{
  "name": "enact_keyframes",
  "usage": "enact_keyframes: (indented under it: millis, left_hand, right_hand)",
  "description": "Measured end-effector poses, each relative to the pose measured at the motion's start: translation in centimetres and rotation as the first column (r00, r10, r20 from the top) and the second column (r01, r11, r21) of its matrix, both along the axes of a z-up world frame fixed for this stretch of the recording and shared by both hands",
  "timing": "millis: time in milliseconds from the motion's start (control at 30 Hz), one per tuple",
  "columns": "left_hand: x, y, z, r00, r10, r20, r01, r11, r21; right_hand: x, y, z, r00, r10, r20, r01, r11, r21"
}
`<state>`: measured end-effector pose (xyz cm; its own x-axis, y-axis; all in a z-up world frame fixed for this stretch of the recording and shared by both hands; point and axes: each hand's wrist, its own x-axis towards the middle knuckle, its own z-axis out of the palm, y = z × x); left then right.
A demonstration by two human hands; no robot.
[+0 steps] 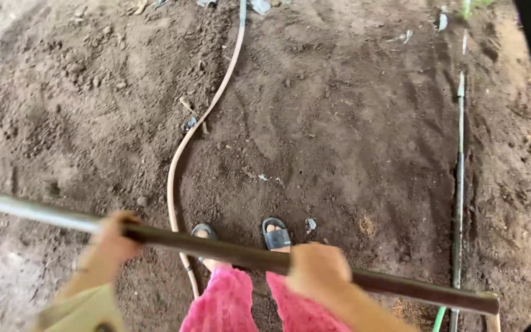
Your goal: The person uses a hoe to dig and loosen soil in a garden bed. They repeatedly strike the ground and pull the soil backward, working around a white irrigation pipe and metal frame borders.
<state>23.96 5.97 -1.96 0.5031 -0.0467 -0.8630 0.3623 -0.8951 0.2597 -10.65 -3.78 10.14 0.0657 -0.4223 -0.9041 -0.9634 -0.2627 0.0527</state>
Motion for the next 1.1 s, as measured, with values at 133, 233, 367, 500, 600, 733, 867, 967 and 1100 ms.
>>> enact_keyframes:
  millis: [133, 233, 367, 500, 600, 733, 867, 967, 1100]
  left_hand:
    - [10.4, 4.6, -19.1, 0.474, 0.815, -0.334, -0.860, 0.510, 0.025]
    - [3.4, 6.5, -32.8, 0.906, 0.375, -0.197, -0.348, 0.924, 0.158]
    - [-16.0, -1.8, -7.1, 0.940, -0.258, -0.222, 0.272, 0.962, 0.033]
    - [-22.3, -2.2, -7.0, 0.291, 0.854, -0.431, -0.862, 0.430, 0.269]
    - [-21.1, -1.3, -12.7, 0.319, 0.859, -0.400, -0.901, 0.406, 0.153]
    - [-12.4, 0.1, -3.4, 0.461, 0.861, -0.214, -0.869, 0.487, 0.088]
    - [-2.1, 3.9, -8.0, 0.496, 0.838, -0.227, -0.856, 0.516, 0.036]
    - [2.4, 13.0, -24.9, 0.492, 0.836, -0.245, -0.856, 0.515, 0.037]
    - [-6.4, 13.3, -34.9, 0.533, 0.740, -0.410, -0.749, 0.638, 0.179]
  right_hand:
    - [2.4, 1.1, 1.2, 0.962, 0.228, 0.147, -0.203, 0.965, -0.167]
    - [-0.8, 0.3, 5.7, 0.994, 0.059, -0.091, -0.065, 0.996, -0.054]
    - [-10.8, -1.6, 6.1, 0.956, -0.069, -0.285, 0.049, 0.996, -0.076]
    - [-21.6, -3.5, -0.5, 0.900, 0.220, -0.377, -0.263, 0.962, -0.066]
    - [-21.5, -3.1, -3.8, 0.925, 0.224, -0.308, -0.266, 0.959, -0.103]
    - [-11.9, -2.5, -4.9, 0.969, 0.208, -0.135, -0.220, 0.972, -0.080]
    - [-2.4, -0.2, -1.1, 0.981, 0.193, 0.017, -0.193, 0.981, -0.012]
    - [-1.8, 0.7, -0.6, 0.977, 0.197, 0.086, -0.202, 0.978, 0.049]
    - [-5.5, -1.1, 2.3, 0.956, 0.280, -0.093, -0.280, 0.960, 0.015]
